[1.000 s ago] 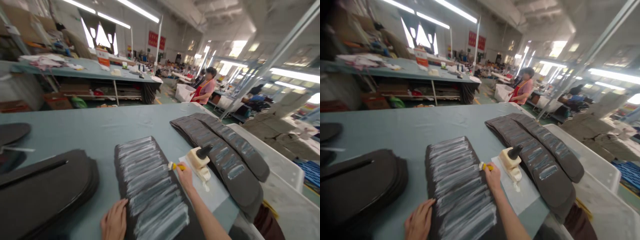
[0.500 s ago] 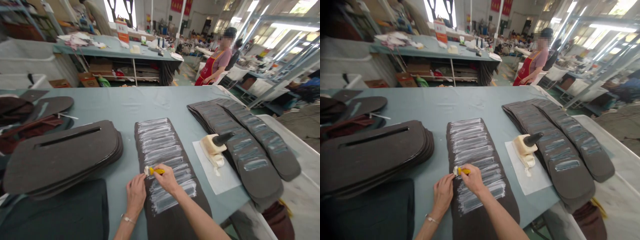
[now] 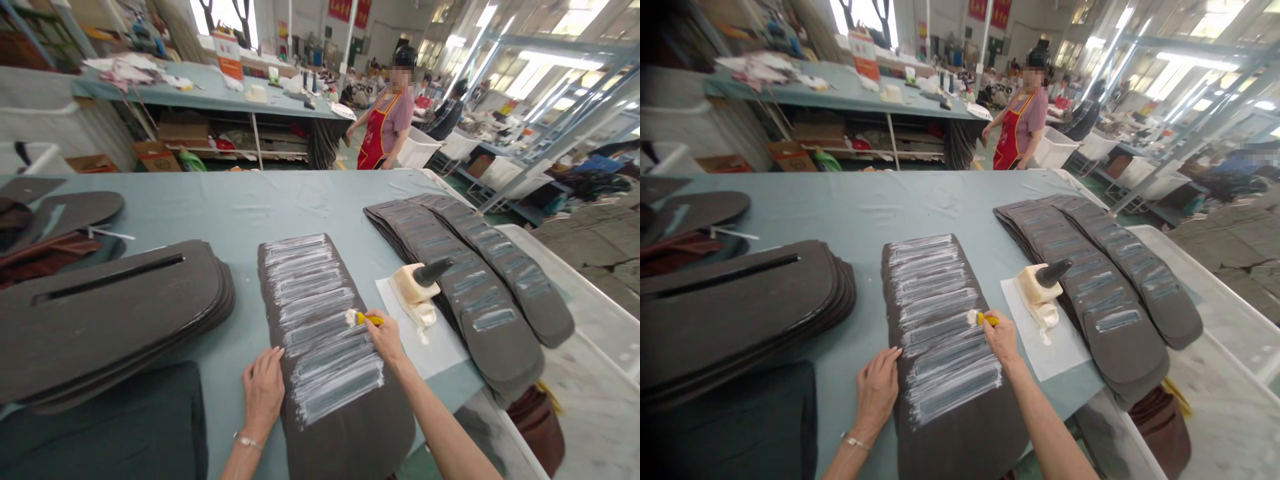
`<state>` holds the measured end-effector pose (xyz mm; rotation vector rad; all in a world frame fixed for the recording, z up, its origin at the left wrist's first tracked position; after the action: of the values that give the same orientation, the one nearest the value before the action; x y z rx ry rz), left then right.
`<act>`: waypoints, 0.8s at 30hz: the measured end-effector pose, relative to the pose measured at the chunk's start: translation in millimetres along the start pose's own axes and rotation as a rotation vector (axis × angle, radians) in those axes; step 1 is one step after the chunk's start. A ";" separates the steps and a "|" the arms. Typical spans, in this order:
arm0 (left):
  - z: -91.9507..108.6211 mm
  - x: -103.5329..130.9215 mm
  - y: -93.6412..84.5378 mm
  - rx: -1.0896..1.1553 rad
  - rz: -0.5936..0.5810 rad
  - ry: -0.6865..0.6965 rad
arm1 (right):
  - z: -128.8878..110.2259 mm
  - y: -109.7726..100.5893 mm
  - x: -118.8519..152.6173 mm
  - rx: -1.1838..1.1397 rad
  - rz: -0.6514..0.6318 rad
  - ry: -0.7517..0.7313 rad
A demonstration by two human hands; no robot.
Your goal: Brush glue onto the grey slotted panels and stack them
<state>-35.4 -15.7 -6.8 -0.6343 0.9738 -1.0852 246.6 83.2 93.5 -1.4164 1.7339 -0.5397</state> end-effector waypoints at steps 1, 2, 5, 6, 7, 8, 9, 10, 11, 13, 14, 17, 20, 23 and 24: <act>0.1 0.3 -0.1 0.004 0.000 -0.002 | -2.5 1.4 1.7 0.024 0.035 0.002; 0.4 0.6 -0.2 0.009 0.003 -0.005 | -4.8 2.4 3.0 0.037 0.061 -0.003; 0.9 0.8 -1.2 0.049 0.014 -0.025 | -8.3 3.4 4.6 0.012 0.001 -0.052; 0.5 0.4 -1.7 0.072 0.016 -0.036 | -7.7 2.5 4.0 0.009 -0.018 -0.046; -0.4 -0.4 -2.3 0.103 0.017 -0.050 | -6.3 0.9 2.5 0.021 -0.013 -0.024; -2.0 -1.9 -3.0 0.142 0.018 -0.072 | -4.7 -1.1 0.0 0.034 0.017 0.007; -4.3 -4.1 -3.9 0.186 0.021 -0.105 | -3.5 -2.8 -3.4 0.038 0.057 0.038; -7.4 -7.1 -5.0 0.232 0.029 -0.147 | -3.2 -3.5 -7.6 0.027 0.089 0.062; -11.0 -11.0 -6.4 0.273 0.045 -0.196 | -4.4 -2.6 -12.7 0.003 0.101 0.074; -18.5 -22.1 -9.7 0.333 0.084 -0.282 | -11.4 4.1 -24.8 -0.065 0.081 0.080; -21.7 -29.3 -11.5 0.349 0.102 -0.307 | -17.1 9.7 -31.9 -0.096 0.063 0.077; -28.4 -57.0 -16.9 0.364 0.132 -0.306 | -38.3 31.9 -57.4 -0.166 0.052 0.061; -32.8 -90.0 -21.2 0.344 0.148 -0.281 | -58.0 57.8 -88.9 -0.226 0.061 0.038; -36.5 -124.0 -22.7 0.310 0.155 -0.267 | -76.3 85.0 -120.2 -0.278 0.060 0.006; -37.3 -135.4 -22.1 0.297 0.156 -0.262 | -83.6 94.7 -128.7 -0.289 0.063 -0.009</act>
<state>-97.5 103.4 39.8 -0.4348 0.6100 -0.9566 127.9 217.7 111.6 -1.5513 1.8996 -0.2552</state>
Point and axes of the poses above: each hand's wrist, its own x-axis away from the middle knuckle, its own y-axis out of the palm, z = x × y, the point moved 2 cm from there along -x, towards the middle knuckle, and after that the axes turned 4 degrees about z, right-handed, at the moved point
